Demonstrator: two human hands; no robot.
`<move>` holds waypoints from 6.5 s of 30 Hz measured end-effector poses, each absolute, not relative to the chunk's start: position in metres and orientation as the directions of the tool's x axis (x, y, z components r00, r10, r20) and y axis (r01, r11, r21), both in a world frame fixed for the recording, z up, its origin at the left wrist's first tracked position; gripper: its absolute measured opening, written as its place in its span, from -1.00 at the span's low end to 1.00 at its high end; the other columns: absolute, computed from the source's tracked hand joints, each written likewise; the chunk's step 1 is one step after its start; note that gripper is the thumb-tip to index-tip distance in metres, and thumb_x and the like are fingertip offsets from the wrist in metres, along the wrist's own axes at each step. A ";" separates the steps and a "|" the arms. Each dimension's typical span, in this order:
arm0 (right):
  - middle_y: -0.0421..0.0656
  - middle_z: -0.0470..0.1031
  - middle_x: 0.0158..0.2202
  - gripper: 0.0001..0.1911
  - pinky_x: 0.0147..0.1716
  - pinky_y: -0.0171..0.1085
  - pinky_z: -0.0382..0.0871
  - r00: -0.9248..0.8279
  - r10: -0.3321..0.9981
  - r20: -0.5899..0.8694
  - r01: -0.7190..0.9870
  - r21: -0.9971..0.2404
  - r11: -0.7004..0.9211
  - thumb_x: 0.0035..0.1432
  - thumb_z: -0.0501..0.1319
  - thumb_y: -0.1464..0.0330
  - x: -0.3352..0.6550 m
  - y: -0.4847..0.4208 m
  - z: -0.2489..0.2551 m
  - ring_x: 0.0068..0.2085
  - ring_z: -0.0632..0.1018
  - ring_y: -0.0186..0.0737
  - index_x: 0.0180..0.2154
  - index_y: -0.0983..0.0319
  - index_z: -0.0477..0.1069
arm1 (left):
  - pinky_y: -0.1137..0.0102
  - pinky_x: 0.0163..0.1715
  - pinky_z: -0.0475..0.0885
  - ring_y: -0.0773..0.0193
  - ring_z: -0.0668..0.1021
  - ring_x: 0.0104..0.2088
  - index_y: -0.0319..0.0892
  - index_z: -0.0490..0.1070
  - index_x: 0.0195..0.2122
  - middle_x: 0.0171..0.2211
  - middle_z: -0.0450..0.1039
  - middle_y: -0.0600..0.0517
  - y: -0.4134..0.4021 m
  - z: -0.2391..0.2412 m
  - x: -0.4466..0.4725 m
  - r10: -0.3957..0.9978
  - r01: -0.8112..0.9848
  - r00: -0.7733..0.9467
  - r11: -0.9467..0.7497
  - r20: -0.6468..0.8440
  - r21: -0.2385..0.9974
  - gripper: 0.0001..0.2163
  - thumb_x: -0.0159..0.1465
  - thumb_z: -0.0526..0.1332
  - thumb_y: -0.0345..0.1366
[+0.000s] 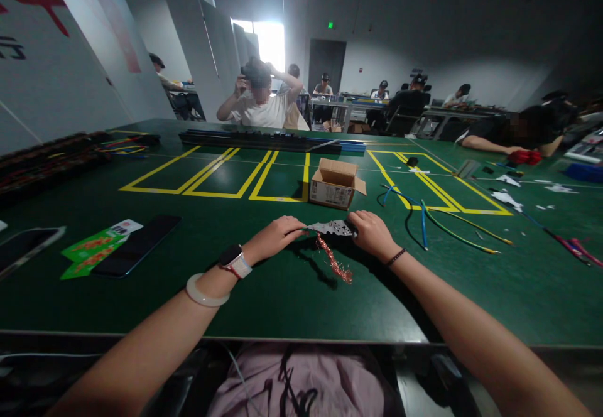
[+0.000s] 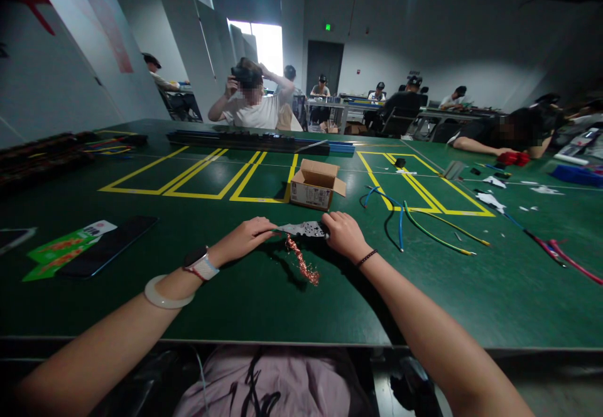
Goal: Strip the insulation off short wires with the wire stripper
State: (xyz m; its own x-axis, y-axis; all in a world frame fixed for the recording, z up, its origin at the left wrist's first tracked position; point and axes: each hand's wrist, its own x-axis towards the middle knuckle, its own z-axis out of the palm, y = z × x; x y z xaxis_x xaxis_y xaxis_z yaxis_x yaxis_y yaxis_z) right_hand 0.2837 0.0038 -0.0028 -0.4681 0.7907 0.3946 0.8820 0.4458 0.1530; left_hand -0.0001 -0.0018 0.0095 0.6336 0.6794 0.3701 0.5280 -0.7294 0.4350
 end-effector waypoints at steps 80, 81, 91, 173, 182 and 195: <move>0.03 0.30 0.05 -0.47 0.18 0.05 0.12 -0.395 0.561 0.727 0.904 0.198 0.379 0.18 -0.01 0.53 0.294 0.004 0.002 0.20 0.22 -0.03 0.18 0.18 0.25 | 0.29 -0.16 0.26 0.16 0.40 -0.21 -0.20 0.45 -0.09 -0.25 0.43 -0.05 -0.007 0.015 0.005 0.605 0.617 0.632 -0.771 0.485 0.157 -0.75 0.41 0.00 -0.26; 0.01 0.30 0.00 -0.47 0.16 0.05 0.14 -0.380 0.565 0.732 0.912 0.195 0.360 0.17 0.01 0.53 0.294 0.003 0.002 0.16 0.24 -0.02 0.17 0.15 0.27 | 0.29 -0.16 0.26 0.16 0.40 -0.21 -0.21 0.45 -0.10 -0.25 0.43 -0.05 -0.007 0.015 0.005 0.604 0.617 0.631 -0.771 0.487 0.157 -0.75 0.41 0.00 -0.27; -0.03 0.36 -0.19 -0.46 -0.15 -0.14 0.16 -0.264 0.655 0.708 0.958 0.115 0.261 0.10 0.04 0.50 0.307 0.003 0.011 -0.17 0.32 -0.06 0.14 0.19 0.32 | 0.31 -0.16 0.26 0.18 0.40 -0.23 -0.21 0.44 -0.12 -0.26 0.43 -0.04 -0.007 0.014 0.005 0.586 0.610 0.646 -0.782 0.490 0.131 -0.74 0.42 -0.02 -0.26; 0.03 0.32 -0.09 -0.69 -0.10 -0.14 0.26 -0.431 0.610 0.665 0.889 0.196 0.415 0.14 0.06 0.51 0.298 0.010 -0.002 -0.05 0.31 -0.04 -0.08 0.24 0.39 | 0.27 -0.08 0.41 0.19 0.50 -0.07 -0.23 0.38 0.02 -0.09 0.48 -0.09 -0.008 0.013 0.007 0.656 0.586 0.658 -0.755 0.370 0.295 -0.72 0.43 -0.04 -0.27; -0.14 0.43 -0.39 -0.68 -0.30 -0.23 0.10 -0.502 0.603 0.620 0.864 0.325 0.385 0.14 0.09 0.51 0.297 0.002 0.005 -0.34 0.32 -0.20 -0.09 0.18 0.46 | 0.29 -0.17 0.40 0.19 0.51 -0.17 -0.26 0.43 -0.10 -0.18 0.50 -0.08 -0.002 0.007 0.005 0.636 0.597 0.689 -0.770 0.346 0.227 -0.74 0.43 -0.02 -0.29; -0.17 0.50 -0.39 -0.67 -0.43 -0.31 0.11 -0.370 0.631 0.681 0.919 0.169 0.357 0.16 0.10 0.45 0.291 -0.001 0.003 -0.43 0.43 -0.30 -0.06 0.17 0.48 | 0.23 -0.13 0.42 0.18 0.54 -0.18 -0.24 0.47 -0.14 -0.21 0.54 -0.08 -0.004 0.009 0.006 0.599 0.584 0.651 -0.787 0.466 0.197 -0.75 0.41 0.02 -0.27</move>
